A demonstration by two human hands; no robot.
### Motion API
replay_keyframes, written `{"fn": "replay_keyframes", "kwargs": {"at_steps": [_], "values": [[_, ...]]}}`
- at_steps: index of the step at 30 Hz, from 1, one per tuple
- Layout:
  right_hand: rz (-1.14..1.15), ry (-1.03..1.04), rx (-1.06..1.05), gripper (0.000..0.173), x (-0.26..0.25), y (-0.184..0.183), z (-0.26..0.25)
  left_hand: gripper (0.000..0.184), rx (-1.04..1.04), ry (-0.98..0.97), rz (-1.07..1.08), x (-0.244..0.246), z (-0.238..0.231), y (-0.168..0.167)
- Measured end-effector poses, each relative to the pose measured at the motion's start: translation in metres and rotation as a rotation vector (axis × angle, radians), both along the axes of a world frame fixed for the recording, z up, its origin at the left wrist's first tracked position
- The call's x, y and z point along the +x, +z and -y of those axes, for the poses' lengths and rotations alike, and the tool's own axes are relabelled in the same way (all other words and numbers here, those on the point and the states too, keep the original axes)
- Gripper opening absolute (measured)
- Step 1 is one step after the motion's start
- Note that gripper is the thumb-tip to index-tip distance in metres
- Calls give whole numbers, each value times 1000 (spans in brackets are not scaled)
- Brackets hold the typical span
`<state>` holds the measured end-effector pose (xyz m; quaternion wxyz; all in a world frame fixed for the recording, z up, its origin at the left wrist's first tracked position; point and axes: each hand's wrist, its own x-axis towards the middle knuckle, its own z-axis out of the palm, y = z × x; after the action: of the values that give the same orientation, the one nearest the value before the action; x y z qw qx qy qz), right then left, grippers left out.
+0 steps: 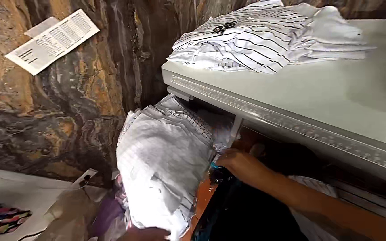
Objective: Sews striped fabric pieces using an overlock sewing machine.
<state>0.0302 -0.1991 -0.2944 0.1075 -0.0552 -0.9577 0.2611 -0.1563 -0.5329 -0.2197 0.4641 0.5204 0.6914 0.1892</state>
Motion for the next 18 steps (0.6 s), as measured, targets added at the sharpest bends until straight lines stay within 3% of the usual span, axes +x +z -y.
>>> {"fn": "replay_keyframes", "kwargs": {"at_steps": [3, 6, 8, 10, 14, 16, 18], "values": [[-254, -176, -30, 20, 54, 24, 10, 28, 299, -115, -139, 6, -76, 11], [-361, -326, -69, 19, 125, 48, 22, 24, 603, -317, -140, 36, -161, -1], [-309, -445, -45, 18, 185, 53, 32, 23, 707, -452, -74, 83, -210, -20], [-198, -710, 23, 19, 249, 50, 43, 25, 731, -591, -10, 139, -247, -42], [-55, -1350, 170, 25, 361, 42, 75, 43, 801, -884, -135, 227, -287, -88], [-48, -1531, 204, 26, 389, 39, 95, 19, 957, -1034, -226, 245, -297, -117], [-47, -1628, 184, 24, 407, 31, 111, 14, 1077, -1142, -241, 248, -307, -134]]}}
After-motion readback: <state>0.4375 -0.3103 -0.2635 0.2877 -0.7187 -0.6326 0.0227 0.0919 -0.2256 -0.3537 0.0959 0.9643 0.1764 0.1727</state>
